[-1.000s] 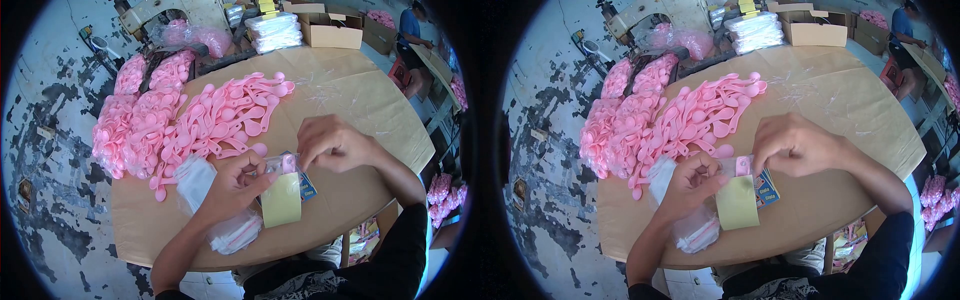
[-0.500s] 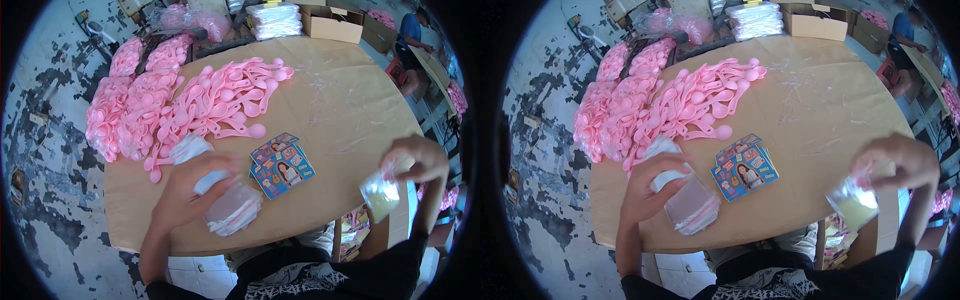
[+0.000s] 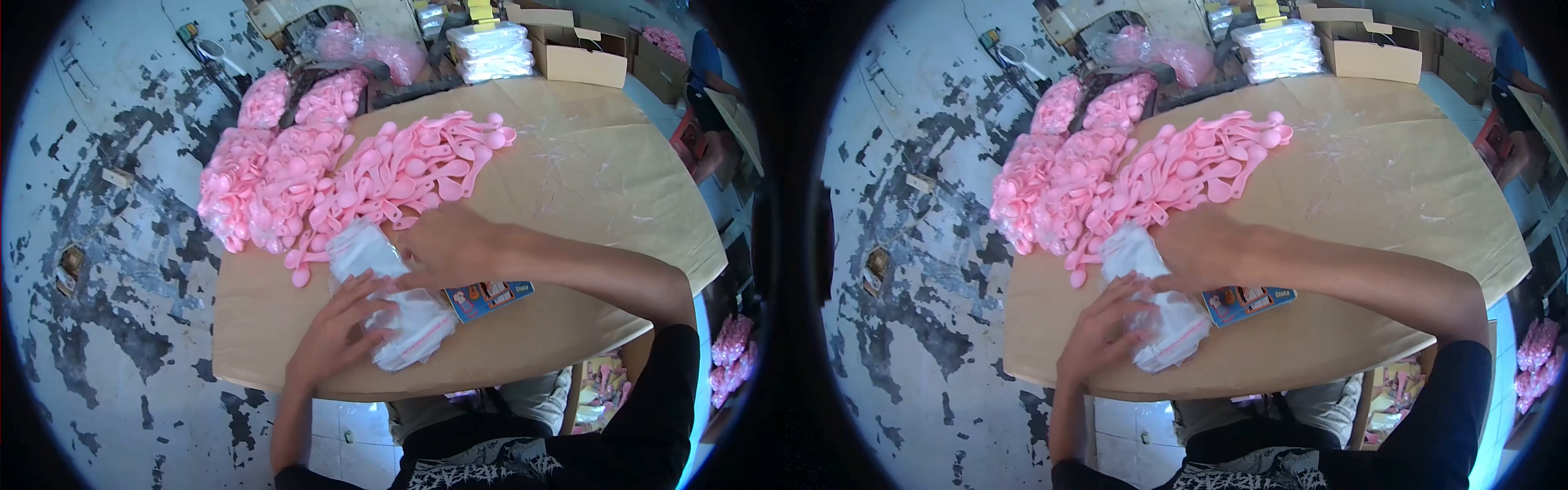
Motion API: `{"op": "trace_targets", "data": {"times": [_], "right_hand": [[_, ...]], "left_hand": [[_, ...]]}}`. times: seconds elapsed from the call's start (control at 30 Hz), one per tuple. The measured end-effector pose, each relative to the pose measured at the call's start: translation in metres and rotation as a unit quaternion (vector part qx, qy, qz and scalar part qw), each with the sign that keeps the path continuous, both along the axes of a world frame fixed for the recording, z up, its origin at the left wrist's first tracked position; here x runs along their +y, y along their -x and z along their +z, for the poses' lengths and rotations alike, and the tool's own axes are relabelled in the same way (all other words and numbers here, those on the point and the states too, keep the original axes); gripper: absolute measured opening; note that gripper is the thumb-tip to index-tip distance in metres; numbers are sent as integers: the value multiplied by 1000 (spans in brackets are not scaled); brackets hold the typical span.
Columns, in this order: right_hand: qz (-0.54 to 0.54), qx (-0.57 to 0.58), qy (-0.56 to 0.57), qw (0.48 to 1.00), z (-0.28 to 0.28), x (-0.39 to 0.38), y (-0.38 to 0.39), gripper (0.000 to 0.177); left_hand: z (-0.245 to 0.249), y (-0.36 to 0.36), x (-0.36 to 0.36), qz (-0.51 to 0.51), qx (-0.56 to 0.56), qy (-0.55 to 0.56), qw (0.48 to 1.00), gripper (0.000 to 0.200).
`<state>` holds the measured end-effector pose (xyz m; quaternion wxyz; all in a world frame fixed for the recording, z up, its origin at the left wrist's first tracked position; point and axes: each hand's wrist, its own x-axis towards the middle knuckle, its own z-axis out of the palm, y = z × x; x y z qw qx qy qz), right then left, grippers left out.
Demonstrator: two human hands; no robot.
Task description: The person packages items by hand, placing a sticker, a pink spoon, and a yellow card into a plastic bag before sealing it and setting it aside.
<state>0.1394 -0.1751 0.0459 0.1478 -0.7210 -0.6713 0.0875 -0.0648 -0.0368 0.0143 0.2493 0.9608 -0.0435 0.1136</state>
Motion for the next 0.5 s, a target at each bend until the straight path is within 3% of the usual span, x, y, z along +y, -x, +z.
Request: {"op": "trace_targets", "data": {"times": [0.07,0.17,0.27,0.37,0.47,0.5], "right_hand": [[7,22,31,999,-12,16,-4,40],[50,116,-45,991,-19,16,-14,42],[59,158,-50,984,-25,14,-19,47],[87,193,-135,968,-50,23,-27,51],[104,227,-167,954,-65,32,-31,50],[82,221,-126,964,-58,27,-30,49]], "left_hand": [[-4,5,0,14,-23,-1,1000,34],[-14,11,-2,16,-55,-4,998,27],[-18,11,-4,25,-59,10,998,24],[-20,7,-8,45,-78,13,996,23],[-25,8,-8,48,-106,-36,992,23],[-25,6,-10,56,-108,-33,992,19]]}}
